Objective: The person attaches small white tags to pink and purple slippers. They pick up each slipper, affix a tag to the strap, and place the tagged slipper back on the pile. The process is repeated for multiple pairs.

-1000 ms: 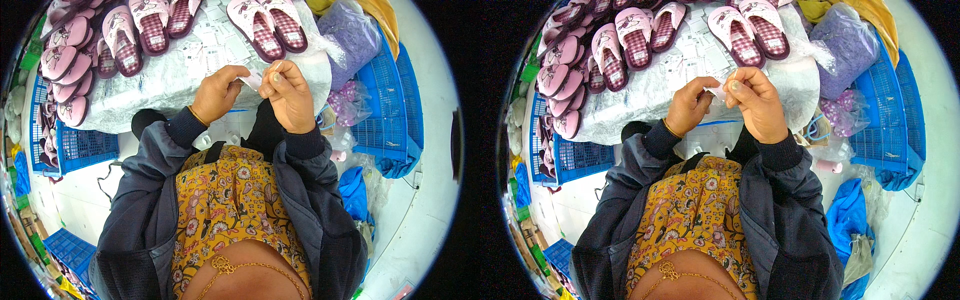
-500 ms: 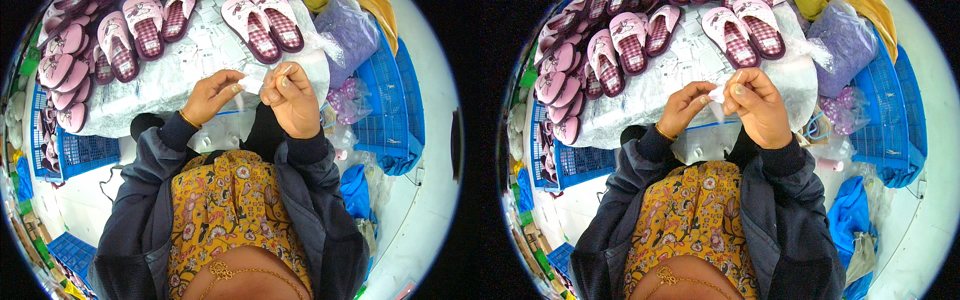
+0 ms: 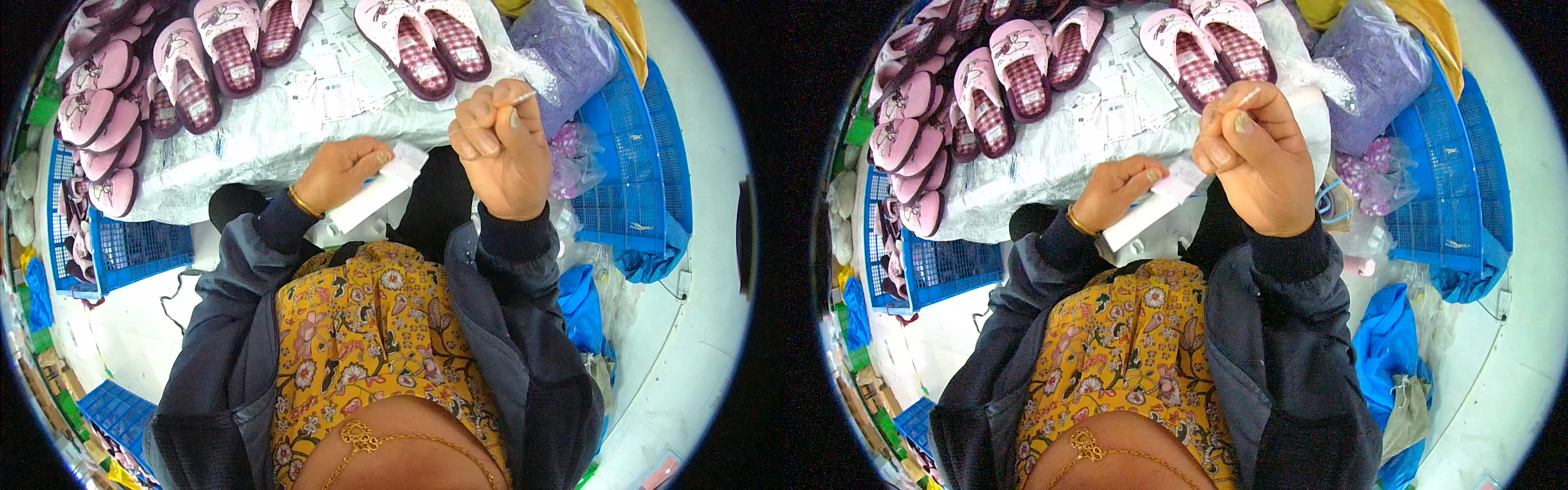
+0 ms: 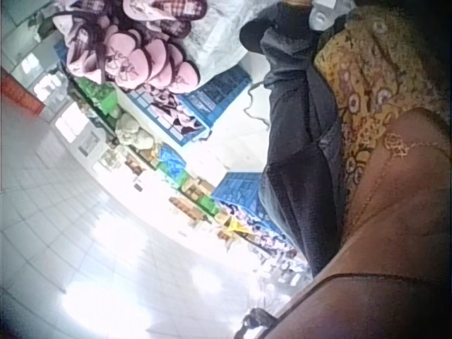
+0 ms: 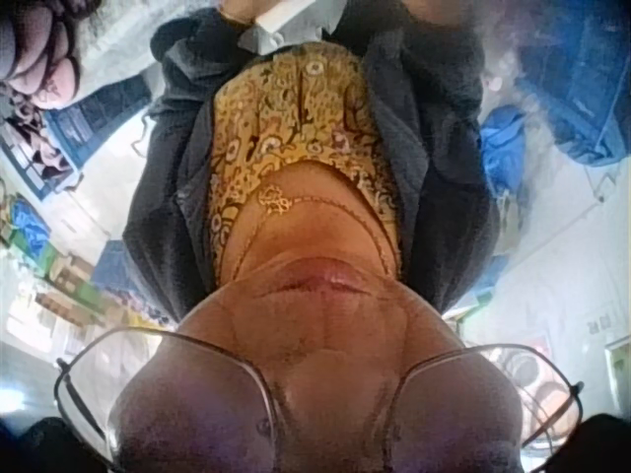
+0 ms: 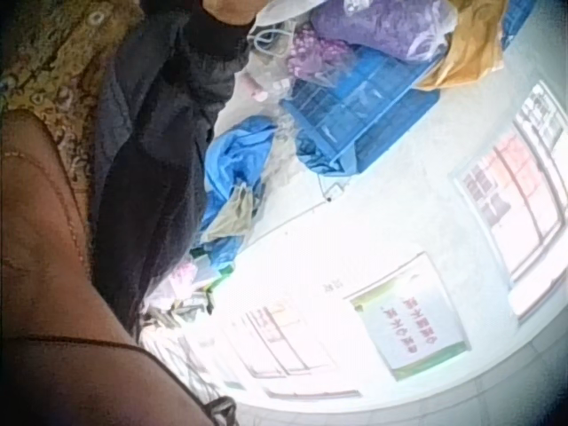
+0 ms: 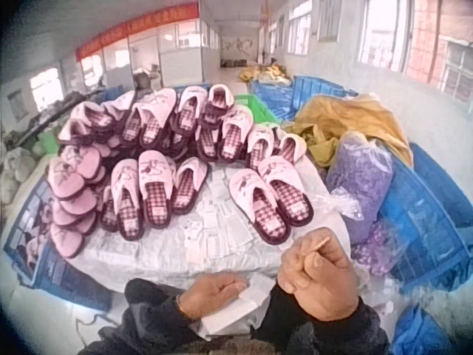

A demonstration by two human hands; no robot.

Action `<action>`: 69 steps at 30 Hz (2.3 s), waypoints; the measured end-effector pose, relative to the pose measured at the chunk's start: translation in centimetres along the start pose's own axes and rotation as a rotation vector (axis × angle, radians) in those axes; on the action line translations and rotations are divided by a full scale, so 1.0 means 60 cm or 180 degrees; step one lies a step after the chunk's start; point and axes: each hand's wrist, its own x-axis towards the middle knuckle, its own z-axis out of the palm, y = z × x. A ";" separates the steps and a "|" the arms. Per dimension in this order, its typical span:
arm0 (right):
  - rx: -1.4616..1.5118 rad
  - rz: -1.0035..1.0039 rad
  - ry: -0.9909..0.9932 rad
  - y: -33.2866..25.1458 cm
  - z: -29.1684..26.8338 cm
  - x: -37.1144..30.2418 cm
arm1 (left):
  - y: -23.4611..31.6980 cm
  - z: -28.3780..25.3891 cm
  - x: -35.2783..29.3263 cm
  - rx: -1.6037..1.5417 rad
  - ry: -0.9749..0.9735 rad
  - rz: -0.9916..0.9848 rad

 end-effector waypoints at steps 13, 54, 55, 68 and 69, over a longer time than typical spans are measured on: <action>-0.2374 -0.0479 0.0031 -0.056 -0.031 -0.005 | 0.038 -0.081 0.168 0.1216 0.1476 0.1395; -0.4096 0.0557 0.1162 0.105 -0.156 0.107 | 0.032 -0.103 0.246 0.3617 0.0123 0.1416; -0.4208 0.0580 0.1182 0.107 -0.156 0.109 | 0.037 -0.094 0.245 0.3469 0.0276 0.1120; -0.4808 0.0906 0.1073 0.102 -0.146 0.121 | 0.003 -0.084 0.245 0.2873 0.0667 0.1050; -0.4811 0.0918 0.1057 0.101 -0.145 0.122 | 0.001 -0.084 0.245 0.2844 0.0680 0.1079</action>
